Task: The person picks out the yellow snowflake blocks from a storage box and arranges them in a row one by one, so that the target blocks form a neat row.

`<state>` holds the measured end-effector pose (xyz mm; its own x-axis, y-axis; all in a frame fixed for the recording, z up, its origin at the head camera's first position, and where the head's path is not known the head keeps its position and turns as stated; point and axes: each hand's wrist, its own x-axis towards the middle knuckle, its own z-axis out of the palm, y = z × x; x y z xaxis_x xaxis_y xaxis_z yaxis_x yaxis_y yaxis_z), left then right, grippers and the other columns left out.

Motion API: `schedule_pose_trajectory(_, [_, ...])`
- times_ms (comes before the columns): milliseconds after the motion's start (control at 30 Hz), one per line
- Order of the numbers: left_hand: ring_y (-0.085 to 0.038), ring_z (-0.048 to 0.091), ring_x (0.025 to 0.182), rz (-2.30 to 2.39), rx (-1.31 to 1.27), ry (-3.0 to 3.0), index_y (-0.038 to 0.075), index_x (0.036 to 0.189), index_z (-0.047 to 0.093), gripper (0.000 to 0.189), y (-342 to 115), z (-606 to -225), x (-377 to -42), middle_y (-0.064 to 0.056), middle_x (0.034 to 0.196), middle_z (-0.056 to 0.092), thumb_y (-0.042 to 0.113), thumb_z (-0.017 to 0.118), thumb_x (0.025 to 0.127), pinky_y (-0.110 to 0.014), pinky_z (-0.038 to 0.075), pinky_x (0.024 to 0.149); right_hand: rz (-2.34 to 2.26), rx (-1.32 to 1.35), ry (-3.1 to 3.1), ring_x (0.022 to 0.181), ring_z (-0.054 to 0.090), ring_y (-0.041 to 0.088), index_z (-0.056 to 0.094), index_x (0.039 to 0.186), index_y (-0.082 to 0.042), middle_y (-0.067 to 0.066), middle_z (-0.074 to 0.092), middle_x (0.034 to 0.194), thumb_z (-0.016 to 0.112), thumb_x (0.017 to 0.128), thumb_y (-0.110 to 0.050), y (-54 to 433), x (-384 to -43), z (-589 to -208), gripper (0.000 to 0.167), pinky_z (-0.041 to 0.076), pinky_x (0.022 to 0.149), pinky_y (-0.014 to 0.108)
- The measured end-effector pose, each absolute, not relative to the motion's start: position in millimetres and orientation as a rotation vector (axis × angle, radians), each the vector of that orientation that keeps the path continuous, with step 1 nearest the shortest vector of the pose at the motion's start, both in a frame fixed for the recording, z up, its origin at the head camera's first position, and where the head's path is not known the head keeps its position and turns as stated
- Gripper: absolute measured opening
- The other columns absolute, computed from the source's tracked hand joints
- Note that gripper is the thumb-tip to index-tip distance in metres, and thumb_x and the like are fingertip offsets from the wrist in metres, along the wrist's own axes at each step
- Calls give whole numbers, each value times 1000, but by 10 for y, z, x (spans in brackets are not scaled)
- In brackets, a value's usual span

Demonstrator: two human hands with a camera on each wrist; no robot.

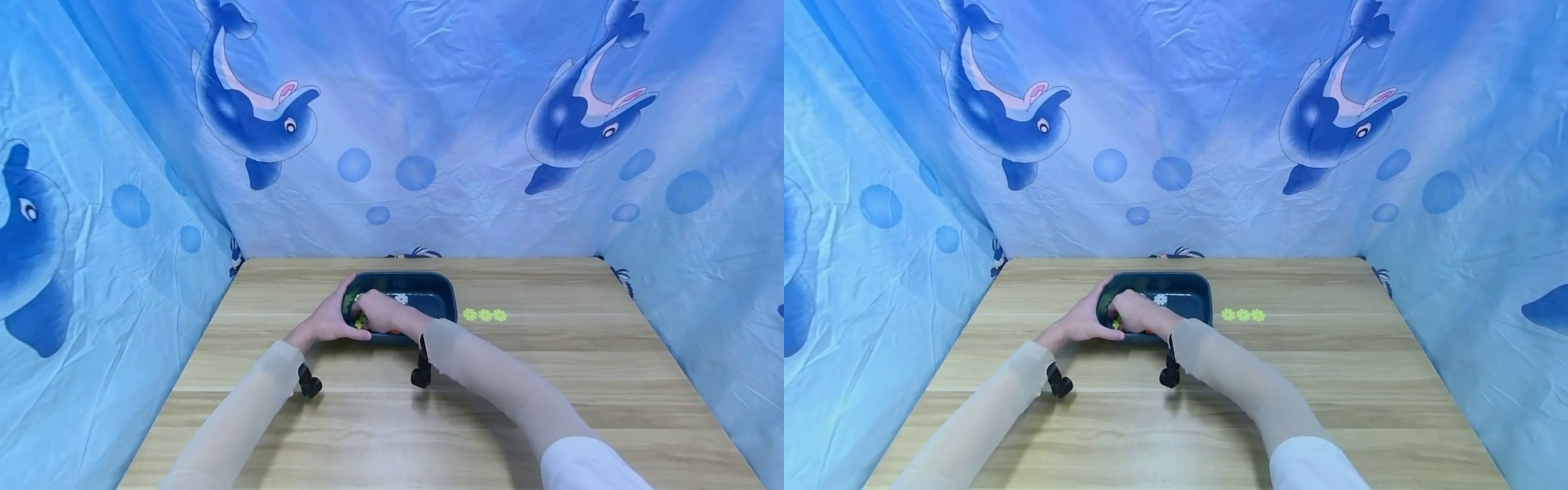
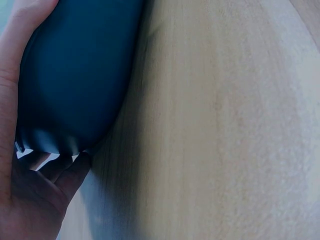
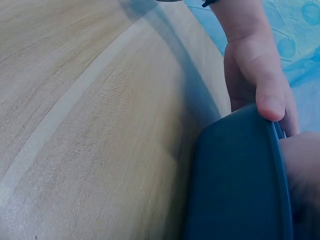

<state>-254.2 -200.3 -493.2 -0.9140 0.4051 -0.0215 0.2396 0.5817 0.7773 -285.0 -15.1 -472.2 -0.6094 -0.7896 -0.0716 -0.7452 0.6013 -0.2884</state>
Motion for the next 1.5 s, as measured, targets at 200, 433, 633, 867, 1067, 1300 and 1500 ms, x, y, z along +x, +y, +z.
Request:
schedule_pose_trajectory(200, [-44,26,161,1241,541,2621,15,173,3,137,-1997,-4938,-2559,-19,178,19,46,95,77,-69,28,127,-362,-1267,2624,104,74,14,80,120,-14,1,81,112,78,95,-10,-147,-2873,-4712,25,61,92,30])
schedule_pose_trajectory(433, [-42,23,163,1255,543,2605,22,173,3,136,-1973,-4956,-2580,-16,179,17,45,96,76,-68,27,128,-399,-1259,2645,105,75,15,82,112,-16,-1,82,107,81,93,-13,-72,-2922,-4718,19,62,93,31])
schedule_pose_trajectory(633, [-43,39,155,1297,510,2581,20,173,4,136,-1959,-4942,-2592,-18,174,27,37,97,76,-65,37,123,-431,-1249,2669,113,73,20,81,116,-9,5,80,115,83,93,-20,111,-2958,-4582,26,61,100,36])
schedule_pose_trajectory(867, [-44,44,150,1299,461,2594,20,173,6,137,-1948,-4951,-2598,-20,171,33,32,99,74,-65,39,121,-459,-1250,2702,110,71,25,79,117,-5,11,77,118,81,92,-13,418,-2986,-4404,27,61,97,41])
schedule_pose_trajectory(1067, [-43,45,149,1287,448,2612,21,173,7,140,-1939,-4967,-2592,-18,170,35,36,101,70,-66,38,122,-452,-1254,2752,100,73,21,78,115,-6,9,78,112,78,91,-12,743,-2985,-4259,24,61,90,39])
schedule_pose_trajectory(1300, [-46,35,156,1254,434,2634,22,173,5,145,-1947,-4976,-2572,-18,175,27,44,102,67,-69,33,124,-431,-1233,2811,96,72,20,78,112,-5,9,78,110,79,90,-12,1121,-2989,-4177,23,62,86,39])
schedule_pose_trajectory(1500, [-47,32,158,1235,427,2651,23,173,5,146,-1981,-4970,-2551,-19,176,24,45,102,66,-70,31,125,-482,-1188,2845,101,72,23,78,113,-5,10,77,112,80,89,-13,1340,-3015,-4131,25,62,88,40])
